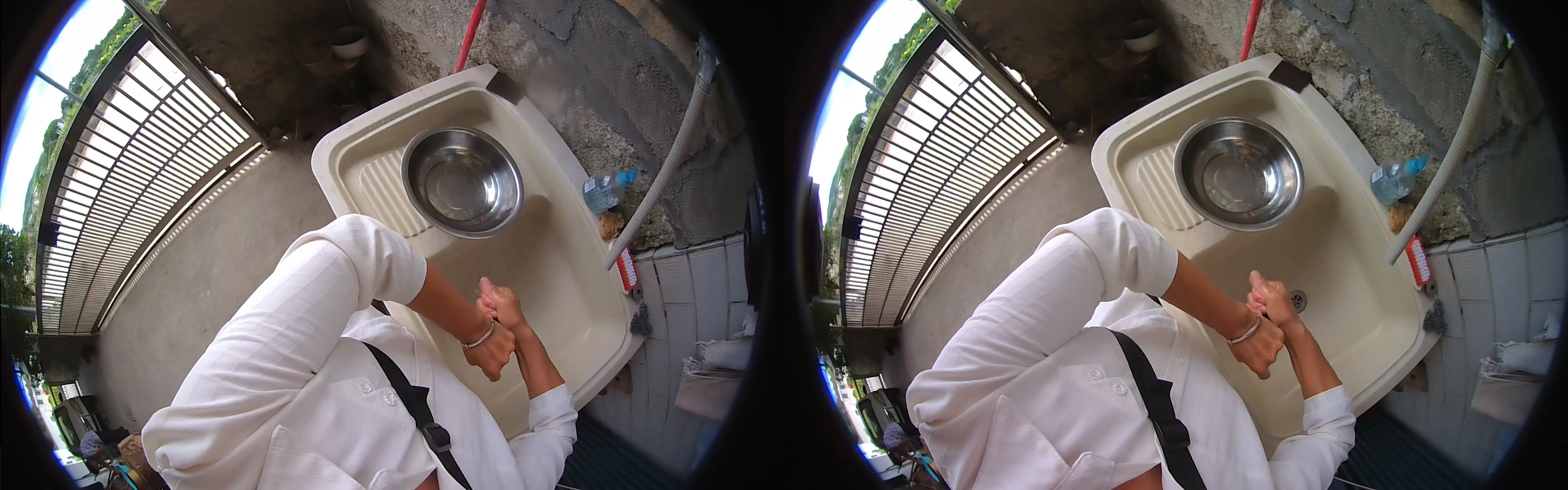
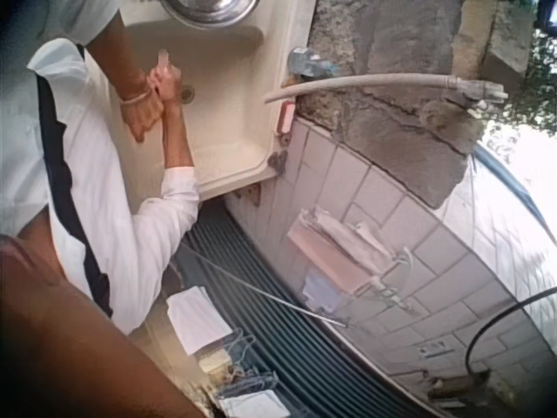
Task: The person washes a blue cloth in a metal bowl at an outdoor utility sink, rinses it under running water, and wrings it out. They then carry the bowl and cloth into the house and place the bowl on a kitchen counter.
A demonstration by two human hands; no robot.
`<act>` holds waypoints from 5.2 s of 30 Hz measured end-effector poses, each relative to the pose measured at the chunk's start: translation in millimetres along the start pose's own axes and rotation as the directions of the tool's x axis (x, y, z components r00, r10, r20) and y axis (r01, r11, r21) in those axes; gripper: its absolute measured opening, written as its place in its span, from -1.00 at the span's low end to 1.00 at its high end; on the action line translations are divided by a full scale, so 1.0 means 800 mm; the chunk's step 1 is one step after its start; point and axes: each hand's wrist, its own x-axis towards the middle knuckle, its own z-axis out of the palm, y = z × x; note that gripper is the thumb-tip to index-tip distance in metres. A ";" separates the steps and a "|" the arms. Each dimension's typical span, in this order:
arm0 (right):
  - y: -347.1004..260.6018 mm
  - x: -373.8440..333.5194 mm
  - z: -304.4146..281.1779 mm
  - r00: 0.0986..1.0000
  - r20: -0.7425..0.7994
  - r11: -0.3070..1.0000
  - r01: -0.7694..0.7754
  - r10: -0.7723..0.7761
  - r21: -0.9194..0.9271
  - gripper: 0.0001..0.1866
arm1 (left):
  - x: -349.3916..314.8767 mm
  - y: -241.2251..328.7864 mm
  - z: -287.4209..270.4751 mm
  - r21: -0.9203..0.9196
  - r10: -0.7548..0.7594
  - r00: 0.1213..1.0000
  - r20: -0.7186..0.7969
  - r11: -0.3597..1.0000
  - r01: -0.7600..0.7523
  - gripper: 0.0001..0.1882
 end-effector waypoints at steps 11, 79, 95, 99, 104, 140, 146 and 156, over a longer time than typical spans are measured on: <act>0.020 0.004 0.003 0.999 -0.031 0.992 0.020 -0.024 -0.124 -0.46 | 0.012 0.009 0.023 0.049 0.053 0.994 0.094 0.997 -0.058 -0.94; 0.140 0.354 0.617 0.655 0.755 0.718 -0.525 0.000 0.456 -0.50 | -0.229 0.925 0.168 -0.693 0.232 -0.973 -0.007 -0.703 -0.163 -0.42; 0.278 0.493 0.845 0.740 0.668 0.437 0.626 -0.075 -0.645 -0.62 | 0.159 0.840 0.411 -0.210 0.260 -0.225 0.939 -0.085 -0.974 -0.11; 0.344 0.424 0.911 0.735 0.438 0.710 -0.083 0.518 -0.699 -0.77 | 0.179 0.802 0.447 -0.210 0.244 -0.159 0.957 0.197 -0.958 -0.16; 0.474 0.285 1.020 0.601 0.714 0.771 0.240 0.359 -0.590 -0.77 | 0.190 0.848 0.481 -0.245 0.335 -0.173 0.926 0.185 -0.952 -0.20; 1.309 -0.296 1.475 0.373 0.472 0.299 0.433 0.799 -0.850 -0.76 | 0.391 1.359 0.483 -0.044 0.235 0.527 0.817 0.936 -0.348 -0.55; 1.459 -0.458 1.499 0.369 0.483 0.293 0.465 0.794 -0.836 -0.72 | 0.470 1.414 0.535 -0.003 0.195 0.474 0.859 0.926 -0.377 -0.55; 1.538 -0.593 1.504 0.444 0.726 0.231 0.747 0.526 -0.624 -0.71 | 0.725 1.642 0.613 -0.191 0.335 0.331 0.882 0.896 -0.400 -0.39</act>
